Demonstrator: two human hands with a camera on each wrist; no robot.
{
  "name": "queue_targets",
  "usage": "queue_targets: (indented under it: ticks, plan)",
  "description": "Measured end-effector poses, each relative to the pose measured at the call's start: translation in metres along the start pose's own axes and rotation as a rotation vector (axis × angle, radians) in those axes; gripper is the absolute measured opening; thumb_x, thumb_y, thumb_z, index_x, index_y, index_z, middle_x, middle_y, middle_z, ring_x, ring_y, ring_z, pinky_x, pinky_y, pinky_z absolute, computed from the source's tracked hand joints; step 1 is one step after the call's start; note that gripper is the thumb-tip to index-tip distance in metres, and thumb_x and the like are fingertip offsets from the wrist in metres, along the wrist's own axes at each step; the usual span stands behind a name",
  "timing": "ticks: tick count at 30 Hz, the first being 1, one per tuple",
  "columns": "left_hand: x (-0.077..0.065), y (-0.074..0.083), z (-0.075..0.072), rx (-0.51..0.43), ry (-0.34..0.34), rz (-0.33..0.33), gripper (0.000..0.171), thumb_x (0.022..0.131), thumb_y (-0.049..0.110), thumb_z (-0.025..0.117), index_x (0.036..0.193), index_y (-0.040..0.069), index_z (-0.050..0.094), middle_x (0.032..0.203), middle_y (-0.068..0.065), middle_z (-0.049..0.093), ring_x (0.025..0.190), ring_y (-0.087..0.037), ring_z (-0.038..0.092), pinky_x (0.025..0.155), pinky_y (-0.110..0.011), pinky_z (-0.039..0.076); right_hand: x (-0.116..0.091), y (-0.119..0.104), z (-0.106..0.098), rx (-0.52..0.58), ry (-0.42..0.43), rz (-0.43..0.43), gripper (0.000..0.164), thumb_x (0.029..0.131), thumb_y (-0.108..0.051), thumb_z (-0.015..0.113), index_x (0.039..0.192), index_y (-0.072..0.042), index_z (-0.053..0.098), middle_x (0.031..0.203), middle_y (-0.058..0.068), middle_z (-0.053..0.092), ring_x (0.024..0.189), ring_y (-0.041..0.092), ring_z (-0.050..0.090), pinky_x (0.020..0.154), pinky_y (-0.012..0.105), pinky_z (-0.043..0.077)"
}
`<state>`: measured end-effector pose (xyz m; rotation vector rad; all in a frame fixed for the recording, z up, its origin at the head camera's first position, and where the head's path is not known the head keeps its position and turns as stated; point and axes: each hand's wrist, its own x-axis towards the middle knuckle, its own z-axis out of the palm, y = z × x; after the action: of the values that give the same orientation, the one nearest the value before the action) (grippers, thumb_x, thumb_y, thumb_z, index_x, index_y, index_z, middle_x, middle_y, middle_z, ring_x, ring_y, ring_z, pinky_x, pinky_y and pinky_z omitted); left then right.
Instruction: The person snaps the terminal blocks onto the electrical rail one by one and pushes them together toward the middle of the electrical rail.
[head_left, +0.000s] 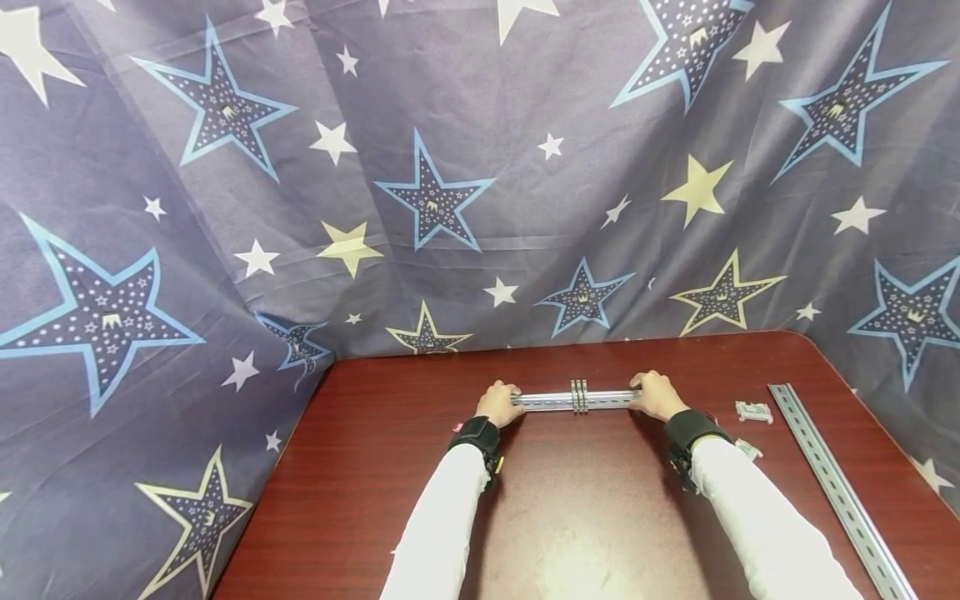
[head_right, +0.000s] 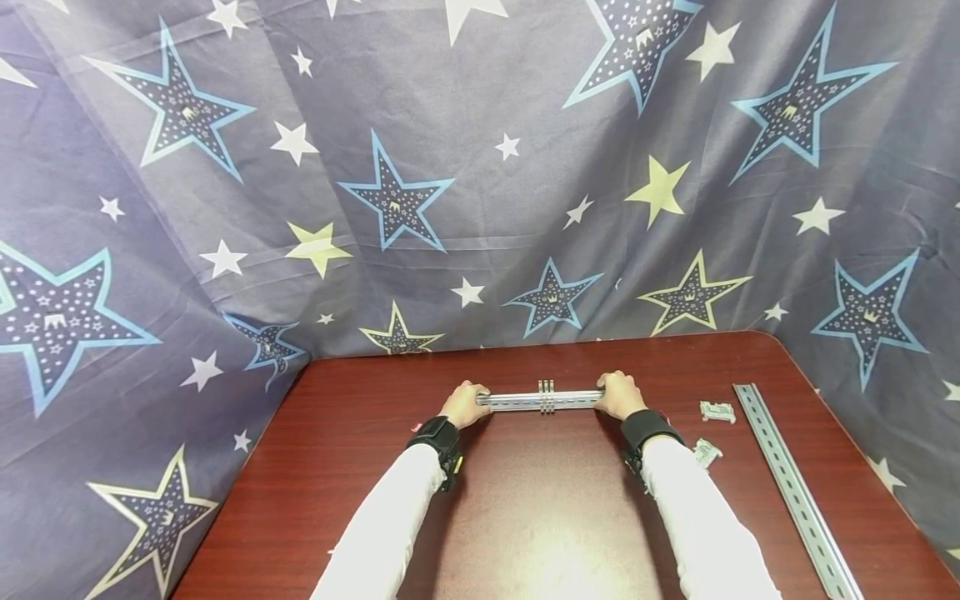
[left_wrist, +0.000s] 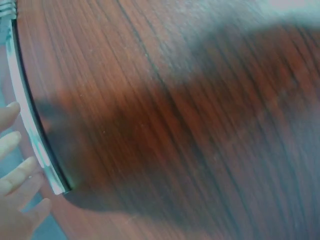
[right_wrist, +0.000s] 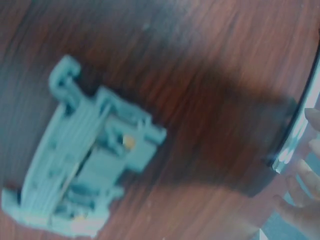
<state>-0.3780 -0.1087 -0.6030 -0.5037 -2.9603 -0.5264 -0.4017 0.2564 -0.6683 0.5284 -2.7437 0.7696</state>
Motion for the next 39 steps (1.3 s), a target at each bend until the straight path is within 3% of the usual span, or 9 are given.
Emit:
queue_targets:
  ticks: [3,4,6,7,10,16,27,31,39]
  plan:
    - [-0.028,0.041,-0.055,-0.038,-0.078,-0.050,0.034,0.068,0.024,0.071,0.098,0.007,0.066,0.089,-0.013,0.056,0.083,-0.030,0.057,0.068,-0.040,0.045,-0.012,-0.058,-0.059,0.054,-0.080,0.031,0.041,0.061,-0.028,0.075,0.089,0.000,0.064,0.085,0.015,0.063,0.081,0.035,0.056,0.074,0.042,0.042]
    - [-0.035,0.048,-0.065,-0.038,-0.069,-0.038,0.032,0.070,0.021,0.069,0.097,0.005,0.065,0.088,-0.013,0.056,0.083,-0.030,0.056,0.068,-0.040,0.045,-0.017,-0.076,-0.076,0.062,-0.056,0.006,0.037,0.062,-0.025,0.073,0.087,0.002,0.064,0.082,0.015,0.063,0.078,0.034,0.056,0.072,0.042,0.042]
    - [-0.047,0.058,-0.079,-0.029,-0.055,-0.004,0.031,0.072,0.020,0.068,0.098,0.003,0.065,0.088,-0.013,0.057,0.083,-0.031,0.056,0.069,-0.039,0.045,-0.027,-0.106,-0.105,0.055,-0.049,-0.002,0.030,0.066,-0.018,0.070,0.085,0.005,0.063,0.080,0.016,0.063,0.075,0.034,0.056,0.070,0.042,0.042]
    - [-0.051,0.061,-0.082,-0.024,-0.050,0.015,0.031,0.073,0.019,0.067,0.099,0.002,0.064,0.088,-0.013,0.056,0.084,-0.031,0.056,0.069,-0.039,0.044,-0.033,-0.126,-0.123,0.034,-0.081,0.037,0.029,0.065,-0.011,0.068,0.085,0.009,0.062,0.080,0.020,0.062,0.077,0.038,0.055,0.070,0.046,0.041]
    - [-0.059,0.065,-0.089,-0.030,-0.049,0.058,0.033,0.075,0.021,0.066,0.102,0.002,0.063,0.091,-0.014,0.057,0.086,-0.032,0.055,0.072,-0.040,0.043,-0.042,-0.144,-0.146,0.027,-0.095,0.052,0.024,0.068,-0.004,0.064,0.086,0.011,0.060,0.080,0.023,0.060,0.077,0.038,0.055,0.069,0.046,0.042]
    - [-0.072,0.072,-0.102,-0.012,-0.062,0.122,0.035,0.078,0.020,0.064,0.107,0.001,0.060,0.098,-0.014,0.056,0.093,-0.030,0.053,0.079,-0.041,0.041,-0.054,-0.145,-0.169,0.043,-0.136,0.095,0.021,0.072,-0.001,0.061,0.089,0.010,0.058,0.083,0.026,0.059,0.081,0.040,0.055,0.072,0.047,0.042]
    - [-0.096,0.069,-0.121,0.030,0.017,0.236,0.033,0.079,0.021,0.062,0.106,0.004,0.061,0.097,-0.010,0.057,0.092,-0.027,0.053,0.080,-0.039,0.039,-0.086,-0.128,-0.211,0.001,-0.168,0.172,0.023,0.075,-0.003,0.060,0.093,0.011,0.057,0.086,0.029,0.057,0.078,0.041,0.055,0.067,0.047,0.042]
    - [-0.106,0.064,-0.127,0.040,0.022,0.242,0.031,0.080,0.022,0.061,0.106,0.005,0.061,0.100,-0.010,0.057,0.094,-0.027,0.052,0.081,-0.039,0.039,-0.100,-0.120,-0.224,-0.020,-0.146,0.187,0.024,0.074,-0.003,0.061,0.092,0.012,0.056,0.084,0.030,0.057,0.074,0.040,0.056,0.063,0.047,0.043]
    - [-0.122,0.057,-0.134,-0.036,0.029,0.219,0.029,0.080,0.019,0.061,0.106,0.006,0.061,0.097,-0.009,0.056,0.094,-0.025,0.052,0.081,-0.040,0.038,-0.126,-0.100,-0.241,-0.077,-0.124,0.226,0.027,0.074,-0.004,0.060,0.092,0.015,0.055,0.083,0.031,0.056,0.077,0.043,0.054,0.063,0.048,0.042]
